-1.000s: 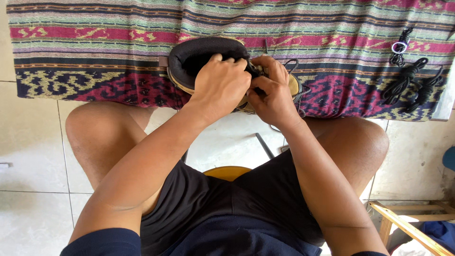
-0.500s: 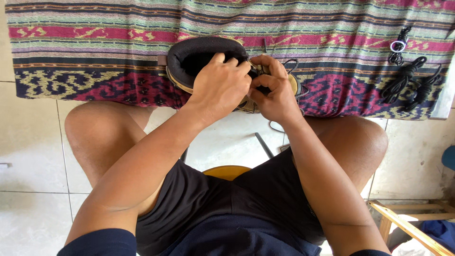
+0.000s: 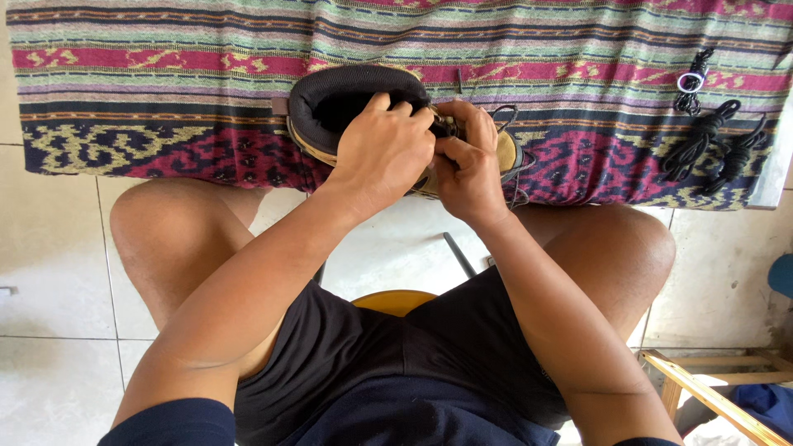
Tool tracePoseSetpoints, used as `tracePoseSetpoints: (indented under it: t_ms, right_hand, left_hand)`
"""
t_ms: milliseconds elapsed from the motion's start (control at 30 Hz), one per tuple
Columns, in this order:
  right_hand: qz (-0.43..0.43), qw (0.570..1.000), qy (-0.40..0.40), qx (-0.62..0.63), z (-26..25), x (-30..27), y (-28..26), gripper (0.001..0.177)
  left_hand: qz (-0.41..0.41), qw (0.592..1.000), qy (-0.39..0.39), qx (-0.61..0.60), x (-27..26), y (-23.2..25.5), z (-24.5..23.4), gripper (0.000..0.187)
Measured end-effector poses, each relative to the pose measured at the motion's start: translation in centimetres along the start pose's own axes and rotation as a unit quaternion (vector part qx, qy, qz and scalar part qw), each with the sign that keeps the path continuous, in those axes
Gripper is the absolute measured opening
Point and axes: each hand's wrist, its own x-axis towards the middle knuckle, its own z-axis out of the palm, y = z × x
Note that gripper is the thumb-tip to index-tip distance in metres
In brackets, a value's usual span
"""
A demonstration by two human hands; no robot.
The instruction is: The person laces a tan boot, pulling and crossing the laces through the eyelets by hand.
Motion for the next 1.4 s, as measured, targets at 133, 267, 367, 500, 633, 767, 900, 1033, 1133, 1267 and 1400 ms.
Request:
tracePoseSetpoints:
  t_ms: [133,267,367,500,633,767,900,1033,1133,1267,1400]
  right_hand:
    - [0.008,1.000,0.011,-0.003,0.4,-0.1,-0.3,0.009]
    - [0.008,0.997,0.002,-0.081,0.6,-0.3,-1.1,0.011]
    - [-0.008,0.993,-0.030,-0.110,-0.4,0.5,-1.9,0.012]
    - [-0.012,0.987,-0.084,-0.133,-1.4,1.0,-2.2,0.010]
    - [-0.004,0.989,-0.085,-0.122,-1.0,0.8,-1.1,0.010]
    - [-0.002,0.992,-0.091,-0.089,-1.0,0.8,-0.1,0.010]
    - [0.014,0.993,-0.113,-0.011,-1.7,0.9,0.6,0.010]
    - [0.025,0.991,-0.134,0.000,-2.2,0.9,0.3,0.011]
    - [0.010,0.994,-0.104,-0.023,-1.6,0.7,0.4,0.012]
    - [0.017,0.997,-0.080,-0.015,-1.4,0.7,0.2,0.020]
    - [0.031,0.999,-0.039,0.009,-0.6,0.5,1.2,0.017]
  left_hand:
    - [-0.002,1.000,0.013,0.009,0.0,-0.1,0.0,0.015]
    - [-0.004,1.000,0.003,-0.011,0.1,-0.2,0.0,0.015]
    - [-0.004,1.000,0.003,-0.024,-0.1,-0.7,0.3,0.016]
    - [-0.019,0.999,-0.005,-0.035,-0.1,-1.0,0.4,0.019]
    - [-0.024,0.997,-0.041,-0.052,-0.2,-1.4,0.0,0.013]
    - [-0.034,0.996,-0.062,-0.058,0.1,-1.6,-1.1,0.012]
    - [-0.047,0.992,-0.086,-0.077,0.2,-1.6,-1.8,0.007]
    - [-0.054,0.994,-0.076,-0.060,0.3,-0.7,-2.3,0.011]
    - [-0.052,0.994,-0.076,-0.051,0.3,-0.4,-2.4,0.014]
    - [-0.040,0.997,-0.059,-0.031,0.2,-0.2,-2.3,0.010]
    - [-0.043,0.998,-0.032,-0.032,0.0,-0.2,-1.8,0.012]
